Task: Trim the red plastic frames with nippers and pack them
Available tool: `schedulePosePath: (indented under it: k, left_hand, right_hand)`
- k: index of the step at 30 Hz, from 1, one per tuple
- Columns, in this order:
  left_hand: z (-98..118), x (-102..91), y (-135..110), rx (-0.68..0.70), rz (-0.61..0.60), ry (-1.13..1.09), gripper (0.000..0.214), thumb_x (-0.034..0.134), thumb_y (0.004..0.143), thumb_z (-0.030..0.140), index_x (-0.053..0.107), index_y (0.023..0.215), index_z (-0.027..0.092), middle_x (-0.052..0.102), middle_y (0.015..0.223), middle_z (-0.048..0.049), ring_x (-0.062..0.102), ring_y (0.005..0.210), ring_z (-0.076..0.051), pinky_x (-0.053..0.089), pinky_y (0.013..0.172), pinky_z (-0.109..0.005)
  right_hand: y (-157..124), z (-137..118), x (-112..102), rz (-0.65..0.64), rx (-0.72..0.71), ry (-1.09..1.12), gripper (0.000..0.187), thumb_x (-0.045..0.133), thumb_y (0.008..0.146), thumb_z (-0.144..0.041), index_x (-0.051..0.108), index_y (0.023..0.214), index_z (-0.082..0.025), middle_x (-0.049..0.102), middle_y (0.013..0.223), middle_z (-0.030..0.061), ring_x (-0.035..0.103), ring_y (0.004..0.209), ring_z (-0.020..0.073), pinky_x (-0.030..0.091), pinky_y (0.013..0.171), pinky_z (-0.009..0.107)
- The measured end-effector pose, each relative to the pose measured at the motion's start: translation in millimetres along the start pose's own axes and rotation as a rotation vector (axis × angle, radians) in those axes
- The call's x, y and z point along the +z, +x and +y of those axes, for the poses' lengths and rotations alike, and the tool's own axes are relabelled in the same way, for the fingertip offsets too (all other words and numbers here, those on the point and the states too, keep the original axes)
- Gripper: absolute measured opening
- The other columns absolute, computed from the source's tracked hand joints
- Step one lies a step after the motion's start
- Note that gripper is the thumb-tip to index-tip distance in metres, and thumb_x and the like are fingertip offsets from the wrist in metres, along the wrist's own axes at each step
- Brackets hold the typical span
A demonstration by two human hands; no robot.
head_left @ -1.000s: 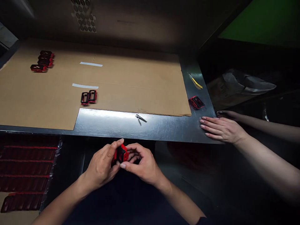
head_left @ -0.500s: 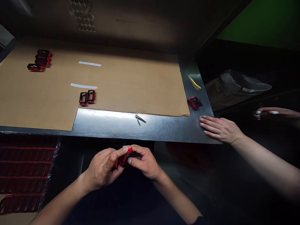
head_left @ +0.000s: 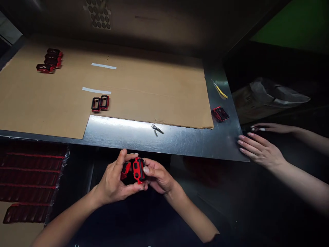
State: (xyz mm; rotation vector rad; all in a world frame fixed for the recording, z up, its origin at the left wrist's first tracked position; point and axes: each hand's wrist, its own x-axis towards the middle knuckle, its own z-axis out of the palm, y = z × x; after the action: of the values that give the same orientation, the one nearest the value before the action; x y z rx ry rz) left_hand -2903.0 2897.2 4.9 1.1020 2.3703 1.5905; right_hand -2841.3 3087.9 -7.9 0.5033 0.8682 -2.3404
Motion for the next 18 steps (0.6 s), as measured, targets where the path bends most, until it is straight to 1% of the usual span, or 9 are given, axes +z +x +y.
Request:
schedulePosePath:
  k: [4, 7, 10, 12, 13, 14, 16, 17, 18]
  left_hand:
    - [0, 0.6, -2, -0.033, 0.001, 0.022, 0.111, 0.077, 0.08, 0.039, 0.003, 0.162, 0.022, 0.067, 0.123, -0.0171, 0.072, 0.106, -0.026, 0.063, 0.086, -0.038]
    - [-1, 2.3, -5, -0.087, -0.088, 0.078, 0.105, 0.075, 0.079, 0.027, 0.01, 0.161, 0.024, 0.063, 0.126, -0.0152, 0.069, 0.11, -0.026, 0.062, 0.088, -0.039]
    - [-2, 3.7, -8, -0.176, -0.235, 0.131, 0.093, 0.071, 0.076, 0.02, 0.026, 0.157, 0.027, 0.059, 0.133, -0.0137, 0.068, 0.112, -0.027, 0.062, 0.089, -0.04]
    - [-3, 3.1, -9, -0.226, -0.25, 0.102, 0.084, 0.069, 0.076, 0.017, 0.035, 0.152, 0.026, 0.056, 0.137, -0.0133, 0.066, 0.117, -0.027, 0.061, 0.093, -0.04]
    - [-4, 2.1, -10, -0.249, -0.23, 0.072, 0.08, 0.069, 0.075, 0.016, 0.038, 0.149, 0.026, 0.055, 0.139, -0.013, 0.064, 0.12, -0.027, 0.059, 0.097, -0.04]
    - [-5, 0.8, -10, -0.27, -0.2, 0.037, 0.077, 0.068, 0.075, 0.015, 0.041, 0.147, 0.026, 0.054, 0.14, -0.0128, 0.062, 0.124, -0.027, 0.057, 0.101, -0.041]
    - [-7, -2.2, -12, -0.304, -0.147, -0.036, 0.074, 0.069, 0.075, 0.015, 0.045, 0.145, 0.026, 0.052, 0.143, -0.0123, 0.056, 0.131, -0.028, 0.053, 0.107, -0.043]
    - [-8, -3.5, -13, -0.315, -0.13, -0.074, 0.074, 0.069, 0.076, 0.015, 0.045, 0.145, 0.027, 0.051, 0.145, -0.0123, 0.054, 0.134, -0.029, 0.051, 0.11, -0.045]
    - [-9, -4.5, -14, -0.323, -0.115, -0.114, 0.074, 0.07, 0.076, 0.016, 0.045, 0.145, 0.027, 0.051, 0.145, -0.0125, 0.052, 0.136, -0.03, 0.048, 0.112, -0.047]
  right_hand:
    - [2, 1, 0, 0.049, -0.025, 0.005, 0.047, 0.084, 0.075, -0.047, 0.062, 0.102, -0.015, 0.068, 0.075, -0.0003, 0.06, 0.048, 0.0076, 0.052, 0.043, 0.016]
    - [5, 2, 5, 0.128, -0.078, -0.048, 0.045, 0.087, 0.072, -0.045, 0.062, 0.096, -0.016, 0.064, 0.071, -0.0029, 0.056, 0.048, 0.0066, 0.049, 0.043, 0.016]
    - [6, -1, 12, 0.195, -0.15, -0.244, 0.04, 0.089, 0.07, -0.042, 0.063, 0.087, -0.016, 0.06, 0.067, -0.0052, 0.052, 0.051, 0.0057, 0.046, 0.048, 0.017]
    - [4, -8, 16, 0.224, -0.202, -0.485, 0.036, 0.085, 0.074, -0.044, 0.067, 0.088, -0.016, 0.062, 0.069, -0.0036, 0.054, 0.056, 0.0074, 0.046, 0.054, 0.02]
    - [2, -14, 16, 0.281, -0.263, -0.637, 0.034, 0.082, 0.078, -0.045, 0.069, 0.091, -0.017, 0.064, 0.071, -0.0019, 0.055, 0.058, 0.009, 0.047, 0.056, 0.022]
    - [1, -20, 15, 0.379, -0.361, -0.806, 0.032, 0.078, 0.082, -0.046, 0.072, 0.096, -0.018, 0.066, 0.074, 0.0004, 0.057, 0.062, 0.0112, 0.047, 0.058, 0.025]
    - [0, -36, 8, 0.669, -0.613, -1.156, 0.035, 0.073, 0.086, -0.047, 0.073, 0.107, -0.019, 0.071, 0.089, 0.0068, 0.062, 0.076, 0.0181, 0.052, 0.069, 0.031]
    - [1, -44, 3, 0.822, -0.718, -1.31, 0.041, 0.073, 0.085, -0.047, 0.071, 0.113, -0.018, 0.071, 0.098, 0.0101, 0.064, 0.087, 0.0224, 0.053, 0.076, 0.036]
    - [3, -52, -3, 0.943, -0.779, -1.442, 0.048, 0.074, 0.083, -0.048, 0.069, 0.12, -0.018, 0.069, 0.107, 0.0128, 0.063, 0.097, 0.0264, 0.052, 0.083, 0.04]
